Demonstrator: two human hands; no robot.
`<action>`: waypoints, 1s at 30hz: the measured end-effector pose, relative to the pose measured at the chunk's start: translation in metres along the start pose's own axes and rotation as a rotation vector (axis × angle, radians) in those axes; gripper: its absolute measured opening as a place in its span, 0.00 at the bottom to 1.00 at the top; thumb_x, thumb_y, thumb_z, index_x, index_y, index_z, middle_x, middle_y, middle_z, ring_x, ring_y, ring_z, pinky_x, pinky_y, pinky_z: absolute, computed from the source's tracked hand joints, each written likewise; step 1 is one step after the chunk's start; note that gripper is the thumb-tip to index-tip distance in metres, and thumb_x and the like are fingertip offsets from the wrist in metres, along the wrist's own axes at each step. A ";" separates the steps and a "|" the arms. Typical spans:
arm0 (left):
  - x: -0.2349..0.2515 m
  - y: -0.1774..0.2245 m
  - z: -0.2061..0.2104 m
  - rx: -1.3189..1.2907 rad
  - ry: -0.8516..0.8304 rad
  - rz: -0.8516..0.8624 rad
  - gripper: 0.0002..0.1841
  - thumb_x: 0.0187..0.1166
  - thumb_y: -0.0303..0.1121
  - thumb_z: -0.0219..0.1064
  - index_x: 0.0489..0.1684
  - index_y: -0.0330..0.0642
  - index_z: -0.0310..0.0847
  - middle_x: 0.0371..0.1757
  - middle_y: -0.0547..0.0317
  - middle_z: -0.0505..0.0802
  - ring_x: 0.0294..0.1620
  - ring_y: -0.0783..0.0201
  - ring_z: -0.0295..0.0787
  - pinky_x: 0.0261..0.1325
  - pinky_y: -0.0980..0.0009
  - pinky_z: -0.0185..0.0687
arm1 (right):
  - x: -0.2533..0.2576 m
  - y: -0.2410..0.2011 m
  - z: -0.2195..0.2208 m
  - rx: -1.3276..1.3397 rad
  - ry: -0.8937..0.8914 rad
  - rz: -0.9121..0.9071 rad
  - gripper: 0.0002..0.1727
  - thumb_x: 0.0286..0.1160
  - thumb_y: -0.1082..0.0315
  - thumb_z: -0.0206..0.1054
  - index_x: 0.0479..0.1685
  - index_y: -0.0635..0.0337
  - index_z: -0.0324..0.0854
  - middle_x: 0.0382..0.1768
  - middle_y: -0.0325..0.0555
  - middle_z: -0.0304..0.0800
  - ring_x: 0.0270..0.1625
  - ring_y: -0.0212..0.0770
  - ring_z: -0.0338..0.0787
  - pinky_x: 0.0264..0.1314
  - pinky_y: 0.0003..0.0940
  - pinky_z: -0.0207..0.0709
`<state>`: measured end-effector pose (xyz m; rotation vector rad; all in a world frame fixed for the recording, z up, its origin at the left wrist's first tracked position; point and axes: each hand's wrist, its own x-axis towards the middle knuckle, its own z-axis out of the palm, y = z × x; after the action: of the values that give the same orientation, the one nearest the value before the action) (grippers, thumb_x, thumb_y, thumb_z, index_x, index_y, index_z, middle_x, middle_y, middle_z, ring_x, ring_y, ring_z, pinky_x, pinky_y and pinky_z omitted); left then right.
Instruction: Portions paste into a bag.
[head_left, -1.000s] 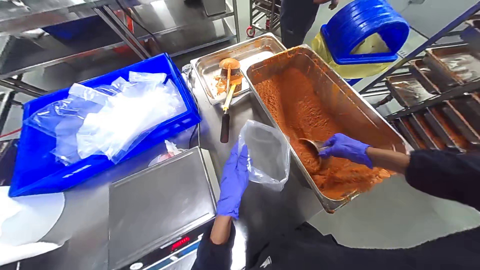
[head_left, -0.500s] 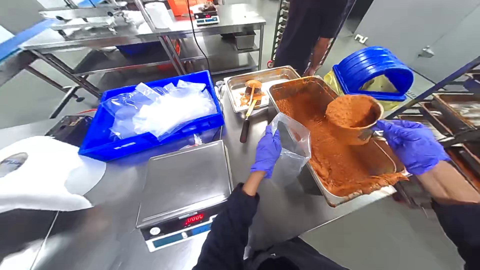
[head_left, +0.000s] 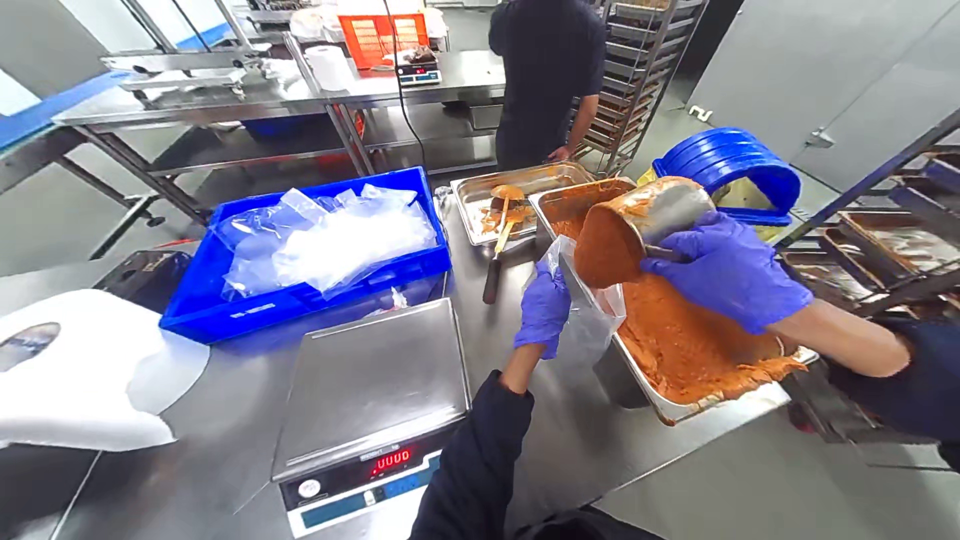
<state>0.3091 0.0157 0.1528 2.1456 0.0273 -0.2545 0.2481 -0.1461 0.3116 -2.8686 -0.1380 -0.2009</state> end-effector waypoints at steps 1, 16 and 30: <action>-0.001 0.000 0.000 -0.011 0.010 0.010 0.27 0.96 0.43 0.39 0.85 0.36 0.65 0.64 0.34 0.89 0.65 0.39 0.87 0.70 0.41 0.77 | -0.002 0.001 0.004 -0.023 0.018 -0.078 0.12 0.74 0.62 0.74 0.31 0.63 0.93 0.34 0.63 0.91 0.50 0.68 0.87 0.51 0.65 0.73; 0.001 -0.014 0.018 -0.045 -0.004 0.001 0.26 0.97 0.40 0.38 0.85 0.33 0.64 0.69 0.32 0.86 0.72 0.39 0.83 0.77 0.43 0.71 | -0.014 0.016 0.048 -0.370 0.366 -0.647 0.14 0.65 0.68 0.68 0.13 0.65 0.78 0.13 0.57 0.80 0.23 0.63 0.88 0.34 0.58 0.78; -0.002 -0.053 0.031 -0.465 0.029 0.241 0.21 0.94 0.32 0.41 0.66 0.19 0.70 0.45 0.45 0.83 0.40 0.68 0.77 0.51 0.68 0.78 | -0.045 -0.023 0.024 -0.264 -0.310 -0.381 0.11 0.81 0.77 0.64 0.55 0.72 0.87 0.57 0.65 0.90 0.67 0.63 0.84 0.79 0.53 0.66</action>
<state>0.2955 0.0198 0.0927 1.6702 -0.1420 -0.0660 0.2043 -0.1210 0.2874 -3.0872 -0.7738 0.1723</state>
